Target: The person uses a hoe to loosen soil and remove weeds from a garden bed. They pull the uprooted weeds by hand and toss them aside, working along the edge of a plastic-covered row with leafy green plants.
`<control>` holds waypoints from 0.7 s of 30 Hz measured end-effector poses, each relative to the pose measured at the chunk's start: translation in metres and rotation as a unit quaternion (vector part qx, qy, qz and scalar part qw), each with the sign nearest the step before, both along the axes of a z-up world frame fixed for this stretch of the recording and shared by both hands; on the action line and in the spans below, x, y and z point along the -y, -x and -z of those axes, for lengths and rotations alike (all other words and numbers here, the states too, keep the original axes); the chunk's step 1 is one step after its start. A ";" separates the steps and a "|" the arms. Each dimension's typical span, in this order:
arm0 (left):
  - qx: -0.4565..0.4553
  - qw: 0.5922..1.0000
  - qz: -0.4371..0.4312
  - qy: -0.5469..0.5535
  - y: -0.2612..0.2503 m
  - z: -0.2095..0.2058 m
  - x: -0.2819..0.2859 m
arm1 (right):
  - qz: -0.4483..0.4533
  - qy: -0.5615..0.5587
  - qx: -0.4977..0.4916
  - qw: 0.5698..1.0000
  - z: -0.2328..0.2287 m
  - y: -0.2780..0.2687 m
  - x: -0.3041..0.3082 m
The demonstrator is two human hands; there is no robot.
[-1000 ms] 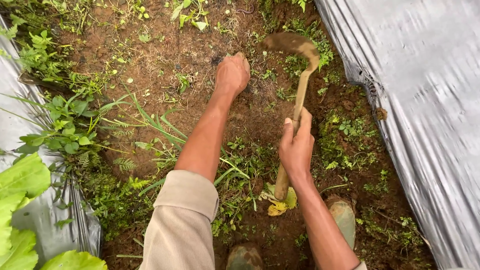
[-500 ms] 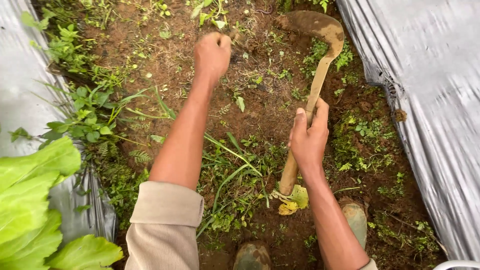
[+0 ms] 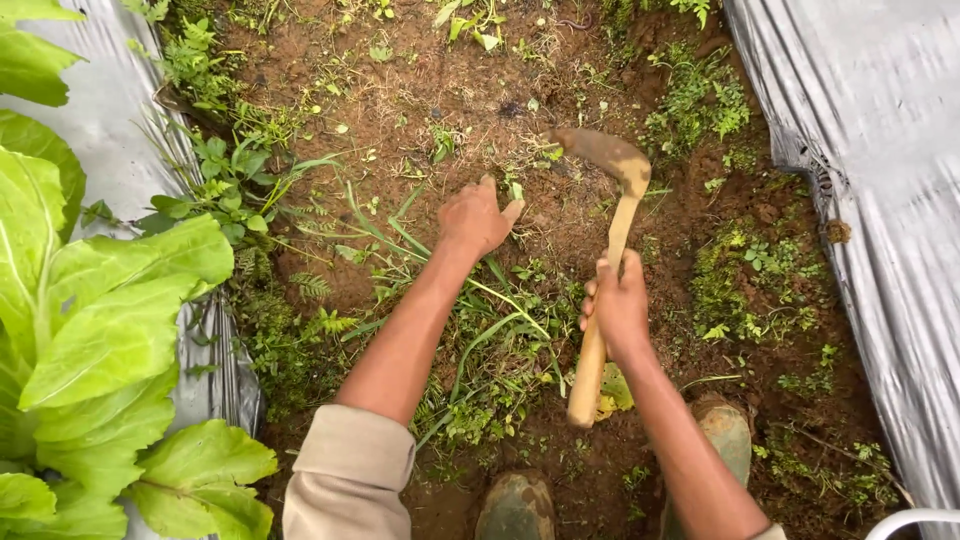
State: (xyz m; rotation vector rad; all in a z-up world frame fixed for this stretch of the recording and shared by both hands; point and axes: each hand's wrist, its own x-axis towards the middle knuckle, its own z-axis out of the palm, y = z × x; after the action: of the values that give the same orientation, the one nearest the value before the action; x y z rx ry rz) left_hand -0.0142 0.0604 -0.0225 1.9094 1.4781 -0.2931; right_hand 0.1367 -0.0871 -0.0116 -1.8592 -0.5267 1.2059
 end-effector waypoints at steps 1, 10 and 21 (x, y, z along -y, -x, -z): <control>0.001 1.000 -0.020 -0.008 -0.001 -0.008 0.001 | 0.009 0.011 -0.011 1.000 0.000 0.004 0.005; 0.001 0.992 -0.046 -0.116 -0.014 0.055 -0.008 | -0.046 0.032 0.009 0.998 -0.008 -0.013 -0.006; 0.059 0.979 -0.097 -0.168 -0.013 0.049 -0.006 | -0.059 0.051 -0.030 0.997 -0.018 -0.009 0.003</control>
State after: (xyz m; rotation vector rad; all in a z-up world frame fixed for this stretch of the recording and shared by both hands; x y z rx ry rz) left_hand -0.0008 0.0668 -0.0710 1.9778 1.7002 0.1675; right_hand 0.1458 -0.0903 0.0061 -1.8915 -0.5566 1.3853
